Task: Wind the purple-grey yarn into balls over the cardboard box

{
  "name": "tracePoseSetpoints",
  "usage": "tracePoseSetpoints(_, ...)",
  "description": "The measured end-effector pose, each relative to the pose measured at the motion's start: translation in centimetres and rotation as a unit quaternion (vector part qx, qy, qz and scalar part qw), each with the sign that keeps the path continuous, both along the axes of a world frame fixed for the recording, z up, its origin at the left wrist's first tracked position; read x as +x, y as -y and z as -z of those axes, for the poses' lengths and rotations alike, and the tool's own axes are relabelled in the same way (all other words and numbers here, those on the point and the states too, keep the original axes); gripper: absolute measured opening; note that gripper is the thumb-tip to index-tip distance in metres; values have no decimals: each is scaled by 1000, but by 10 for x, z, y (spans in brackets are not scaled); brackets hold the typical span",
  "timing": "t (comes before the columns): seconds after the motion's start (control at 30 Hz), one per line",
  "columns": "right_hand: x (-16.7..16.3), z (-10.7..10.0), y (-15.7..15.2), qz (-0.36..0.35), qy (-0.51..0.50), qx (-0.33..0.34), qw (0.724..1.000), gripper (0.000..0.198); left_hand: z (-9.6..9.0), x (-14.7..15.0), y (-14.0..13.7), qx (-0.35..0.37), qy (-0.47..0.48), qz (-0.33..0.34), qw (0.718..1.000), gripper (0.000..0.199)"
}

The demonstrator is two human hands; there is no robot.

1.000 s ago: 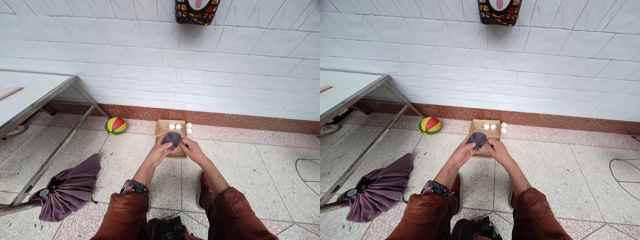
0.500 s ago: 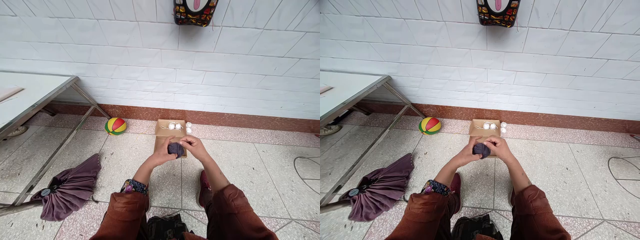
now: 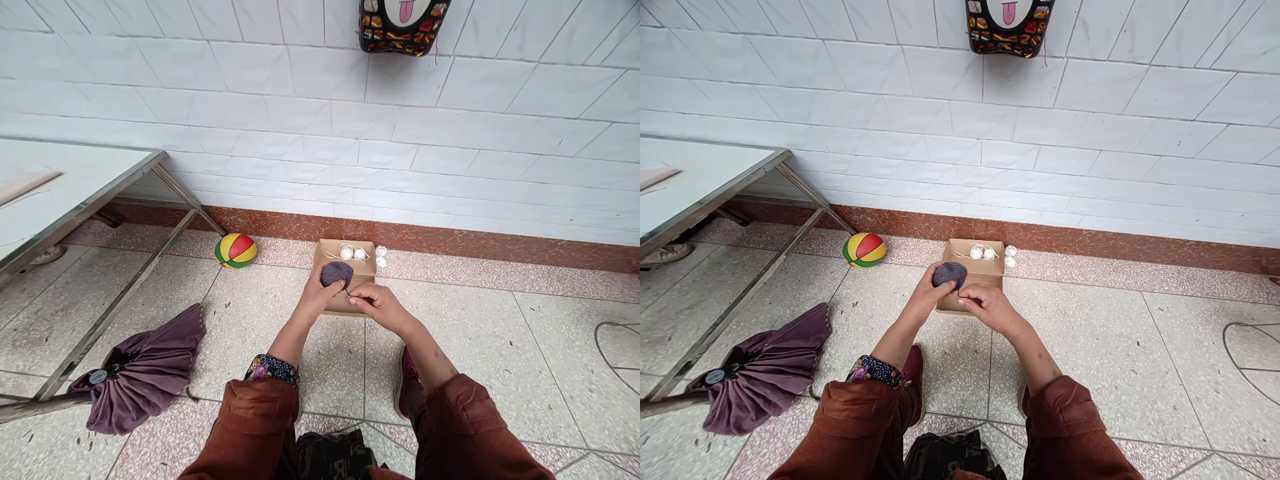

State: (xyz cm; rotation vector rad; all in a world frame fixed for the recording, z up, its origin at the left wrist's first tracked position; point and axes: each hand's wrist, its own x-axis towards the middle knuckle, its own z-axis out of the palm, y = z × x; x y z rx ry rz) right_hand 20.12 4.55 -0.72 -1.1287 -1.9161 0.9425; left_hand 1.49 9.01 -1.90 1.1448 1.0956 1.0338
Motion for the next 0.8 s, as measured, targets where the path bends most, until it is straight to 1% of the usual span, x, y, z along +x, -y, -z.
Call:
tracePoseSetpoints(0.03,1,-3,1,4,-15,3,1000,18,0,0,0,36,-52,-8,998,48)
tracePoseSetpoints(0.1,5,-7,0,29,-42,12,999,17,-2,0,2,86,-119,11,989,52)
tracePoseSetpoints(0.17,11,-8,-3,65,-51,22,996,17,-4,-2,5,83,-126,70,986,60)
tracePoseSetpoints(0.27,20,-4,-9,104,-52,25,993,18,-10,-4,11,32,-60,185,980,72)
tracePoseSetpoints(0.33,23,1,-12,116,-58,18,991,18,-14,-5,13,3,19,250,968,71)
tracePoseSetpoints(0.4,22,7,-15,128,-66,6,990,20,-16,-4,16,-41,122,290,948,66)
tracePoseSetpoints(0.43,21,10,-15,133,-67,-2,989,22,-16,-3,17,-66,172,296,937,63)
tracePoseSetpoints(0.5,18,15,-15,132,-59,-9,989,23,-15,-1,19,-105,250,273,923,62)
tracePoseSetpoints(0.57,14,19,-14,120,-34,-3,992,23,-13,1,19,-117,286,218,926,62)
tracePoseSetpoints(0.63,10,20,-12,100,-3,13,995,22,-12,2,18,-121,289,167,935,61)
tracePoseSetpoints(0.7,7,19,-10,72,17,24,997,21,-11,4,16,-123,278,131,944,57)
tracePoseSetpoints(0.8,5,15,-7,43,30,25,998,18,-10,6,12,-123,237,85,960,56)
